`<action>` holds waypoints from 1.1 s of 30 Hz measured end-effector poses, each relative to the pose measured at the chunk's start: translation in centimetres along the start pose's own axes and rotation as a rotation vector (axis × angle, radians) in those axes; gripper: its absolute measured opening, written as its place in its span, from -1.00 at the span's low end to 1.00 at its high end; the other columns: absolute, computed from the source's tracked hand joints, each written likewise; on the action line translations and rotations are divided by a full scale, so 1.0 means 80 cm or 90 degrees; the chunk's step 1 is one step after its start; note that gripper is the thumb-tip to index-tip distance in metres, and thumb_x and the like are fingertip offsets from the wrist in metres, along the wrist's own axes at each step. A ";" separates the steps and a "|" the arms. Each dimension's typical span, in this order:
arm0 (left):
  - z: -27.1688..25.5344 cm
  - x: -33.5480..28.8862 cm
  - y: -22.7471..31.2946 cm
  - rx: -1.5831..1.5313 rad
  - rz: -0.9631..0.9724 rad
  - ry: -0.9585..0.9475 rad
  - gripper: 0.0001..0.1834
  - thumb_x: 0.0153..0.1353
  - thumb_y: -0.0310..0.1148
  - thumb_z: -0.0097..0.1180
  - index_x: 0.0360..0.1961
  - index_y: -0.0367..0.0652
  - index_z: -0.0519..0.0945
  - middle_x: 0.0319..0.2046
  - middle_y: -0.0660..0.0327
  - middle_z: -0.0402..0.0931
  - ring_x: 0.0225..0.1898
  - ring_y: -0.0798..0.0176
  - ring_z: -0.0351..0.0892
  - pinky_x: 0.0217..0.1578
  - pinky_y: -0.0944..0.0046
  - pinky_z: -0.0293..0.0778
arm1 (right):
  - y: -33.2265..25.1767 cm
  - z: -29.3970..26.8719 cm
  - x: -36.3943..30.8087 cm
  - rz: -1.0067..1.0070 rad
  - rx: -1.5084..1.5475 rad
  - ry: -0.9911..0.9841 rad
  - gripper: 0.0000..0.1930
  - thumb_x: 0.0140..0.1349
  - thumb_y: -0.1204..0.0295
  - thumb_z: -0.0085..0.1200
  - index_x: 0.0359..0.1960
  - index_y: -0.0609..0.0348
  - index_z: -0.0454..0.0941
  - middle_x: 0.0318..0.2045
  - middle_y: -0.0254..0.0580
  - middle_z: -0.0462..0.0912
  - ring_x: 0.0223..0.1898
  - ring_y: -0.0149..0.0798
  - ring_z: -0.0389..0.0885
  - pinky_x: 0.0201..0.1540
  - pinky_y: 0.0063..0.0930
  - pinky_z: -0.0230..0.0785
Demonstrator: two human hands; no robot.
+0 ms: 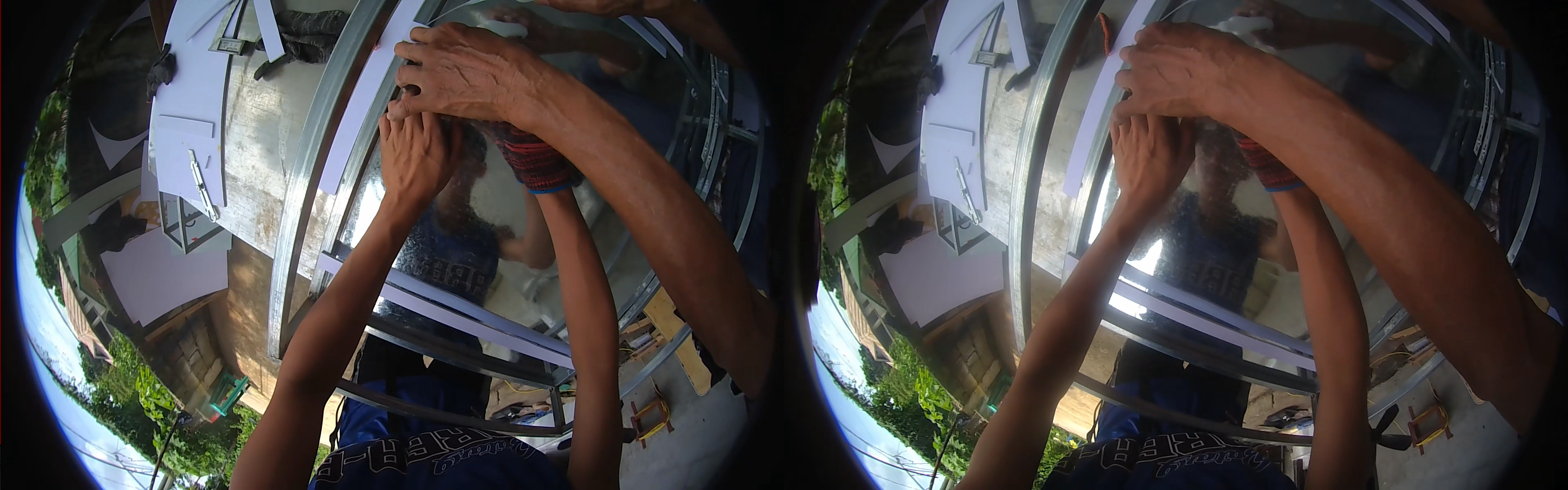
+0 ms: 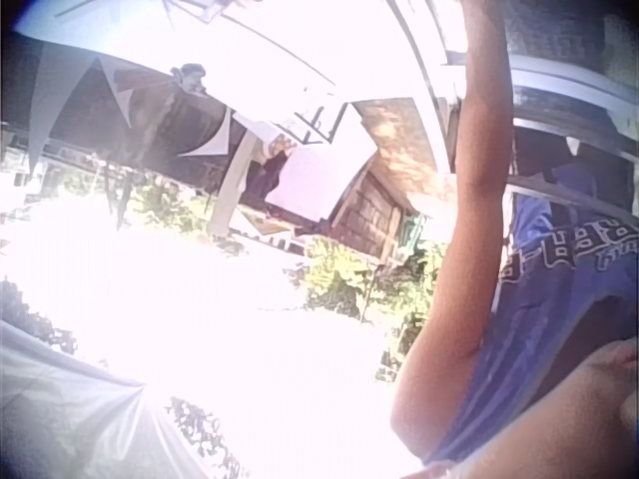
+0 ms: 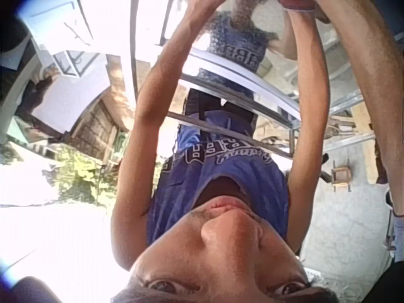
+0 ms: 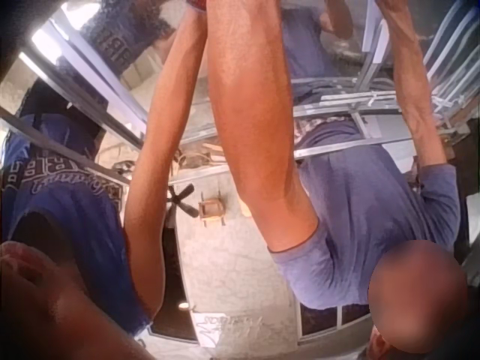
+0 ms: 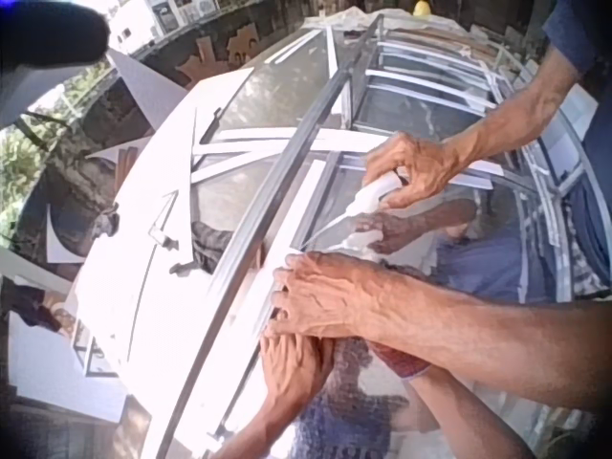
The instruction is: Cutting adhesive white strips and applying them to the edges of a metal frame housing glass panels to assemble a display case.
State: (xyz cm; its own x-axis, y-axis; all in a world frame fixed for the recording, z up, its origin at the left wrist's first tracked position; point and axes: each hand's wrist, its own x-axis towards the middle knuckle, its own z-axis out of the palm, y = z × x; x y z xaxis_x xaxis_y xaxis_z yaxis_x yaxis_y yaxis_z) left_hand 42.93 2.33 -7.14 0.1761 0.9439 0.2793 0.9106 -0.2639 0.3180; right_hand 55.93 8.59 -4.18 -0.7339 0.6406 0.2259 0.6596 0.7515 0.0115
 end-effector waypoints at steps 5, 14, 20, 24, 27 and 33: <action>-0.007 -0.001 0.002 -0.043 -0.056 -0.109 -0.46 0.21 -0.15 0.01 0.06 -0.37 0.33 0.05 -0.32 0.33 0.07 -0.32 0.28 0.08 -0.13 0.14 | -0.006 0.002 -0.015 0.042 0.017 0.006 -0.77 0.14 0.31 0.07 -0.14 -0.23 0.51 -0.16 -0.39 0.54 -0.03 -0.22 0.49 0.03 -0.27 0.28; -0.011 0.003 0.004 -0.036 -0.058 -0.148 -0.48 0.19 -0.16 0.02 0.04 -0.35 0.35 -0.04 -0.20 0.32 -0.01 -0.19 0.29 -0.03 -0.07 0.20 | 0.002 0.015 -0.031 0.116 0.044 0.020 -0.75 0.15 0.32 0.08 -0.11 -0.15 0.51 -0.14 -0.30 0.54 -0.07 -0.17 0.51 -0.02 -0.27 0.32; -0.011 0.006 0.007 -0.006 -0.019 -0.054 -0.50 0.18 -0.16 0.03 0.02 -0.33 0.37 -0.09 -0.11 0.32 -0.08 -0.11 0.30 -0.08 -0.03 0.21 | 0.010 0.008 -0.069 0.165 0.062 0.028 -0.74 0.15 0.32 0.09 -0.09 -0.09 0.51 -0.13 -0.24 0.55 -0.10 -0.13 0.52 -0.06 -0.26 0.34; -0.012 0.006 0.004 -0.017 -0.041 -0.112 -0.49 0.18 -0.16 0.03 0.02 -0.35 0.35 -0.10 -0.07 0.32 -0.10 -0.07 0.31 -0.10 0.01 0.22 | 0.014 0.016 -0.078 0.194 0.077 0.035 -0.73 0.16 0.33 0.10 -0.08 -0.05 0.50 -0.13 -0.19 0.55 -0.11 -0.11 0.53 -0.08 -0.26 0.36; -0.015 0.008 0.006 -0.008 -0.038 -0.115 -0.48 0.17 -0.17 0.05 0.02 -0.36 0.35 -0.10 -0.05 0.33 -0.10 -0.05 0.31 -0.10 0.03 0.22 | 0.009 0.019 -0.078 0.216 0.087 0.039 -0.72 0.16 0.33 0.10 -0.07 -0.02 0.50 -0.12 -0.16 0.56 -0.13 -0.10 0.54 -0.09 -0.26 0.37; -0.017 0.011 0.011 -0.037 -0.041 -0.097 -0.46 0.16 -0.18 0.07 0.04 -0.38 0.34 -0.11 -0.04 0.35 -0.11 0.00 0.33 -0.09 0.09 0.23 | 0.005 0.038 -0.070 0.293 0.087 0.176 -0.75 0.21 0.38 -0.04 -0.08 0.04 0.51 -0.13 -0.27 0.54 -0.12 -0.21 0.52 -0.15 -0.28 0.39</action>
State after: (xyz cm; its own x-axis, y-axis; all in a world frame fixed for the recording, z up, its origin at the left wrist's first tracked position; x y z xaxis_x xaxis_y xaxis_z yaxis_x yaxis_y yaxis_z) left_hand 43.35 2.68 -5.36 0.1773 0.9772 0.1170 0.8994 -0.2091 0.3838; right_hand 59.85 5.77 -8.38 -0.2924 0.8563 0.4257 0.8619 0.4288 -0.2707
